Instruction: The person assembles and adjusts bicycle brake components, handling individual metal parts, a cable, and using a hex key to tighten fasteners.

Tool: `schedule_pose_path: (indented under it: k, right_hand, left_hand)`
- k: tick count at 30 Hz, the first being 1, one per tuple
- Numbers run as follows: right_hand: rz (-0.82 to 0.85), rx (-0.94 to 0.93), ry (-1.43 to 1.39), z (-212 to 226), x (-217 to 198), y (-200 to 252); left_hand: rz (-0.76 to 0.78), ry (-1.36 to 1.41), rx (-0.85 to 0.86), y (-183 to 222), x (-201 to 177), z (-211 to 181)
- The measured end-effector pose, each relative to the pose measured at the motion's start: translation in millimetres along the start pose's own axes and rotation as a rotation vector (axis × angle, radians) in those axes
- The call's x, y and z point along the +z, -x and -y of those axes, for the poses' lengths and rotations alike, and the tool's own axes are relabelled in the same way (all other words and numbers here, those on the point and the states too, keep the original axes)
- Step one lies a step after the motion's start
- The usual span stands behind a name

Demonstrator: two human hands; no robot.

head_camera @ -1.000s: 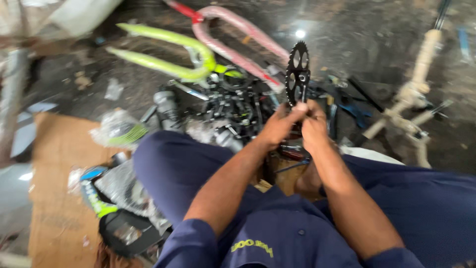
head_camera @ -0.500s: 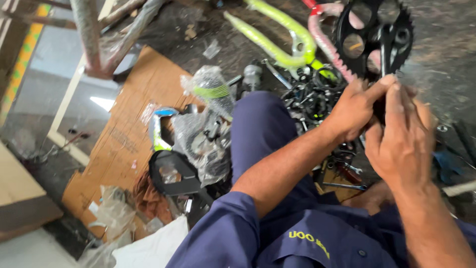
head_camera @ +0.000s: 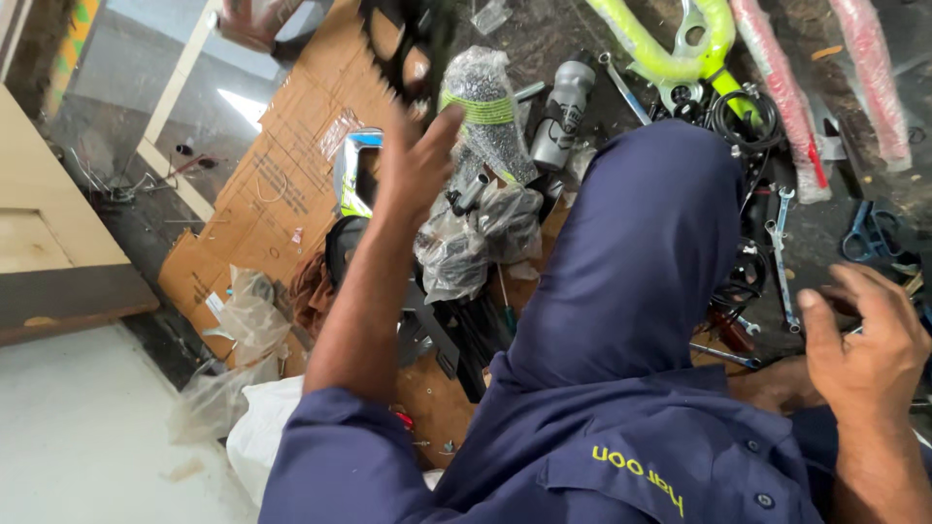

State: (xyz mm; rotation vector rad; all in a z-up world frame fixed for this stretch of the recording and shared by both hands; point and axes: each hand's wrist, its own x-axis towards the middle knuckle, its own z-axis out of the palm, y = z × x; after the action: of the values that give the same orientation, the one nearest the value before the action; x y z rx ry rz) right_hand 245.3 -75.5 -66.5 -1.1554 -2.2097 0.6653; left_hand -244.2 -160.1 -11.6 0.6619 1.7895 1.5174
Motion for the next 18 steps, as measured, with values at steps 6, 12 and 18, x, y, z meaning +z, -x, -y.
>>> schedule_pose_path:
  k: [6,12,18]
  right_hand:
    - [0.013,-0.049,0.129,0.2,6.8,-10.6]
    - [0.052,-0.066,0.084,10.5,13.5,-18.3]
    - [0.118,0.099,0.056,-10.2,15.5,1.6]
  left_hand:
    - [-0.228,-0.179,-0.324,65.7,-46.6,98.3]
    - [0.026,-0.108,-0.392,106.1,-10.3,149.4]
    - [0.238,-0.005,-0.308,114.6,35.1,183.6]
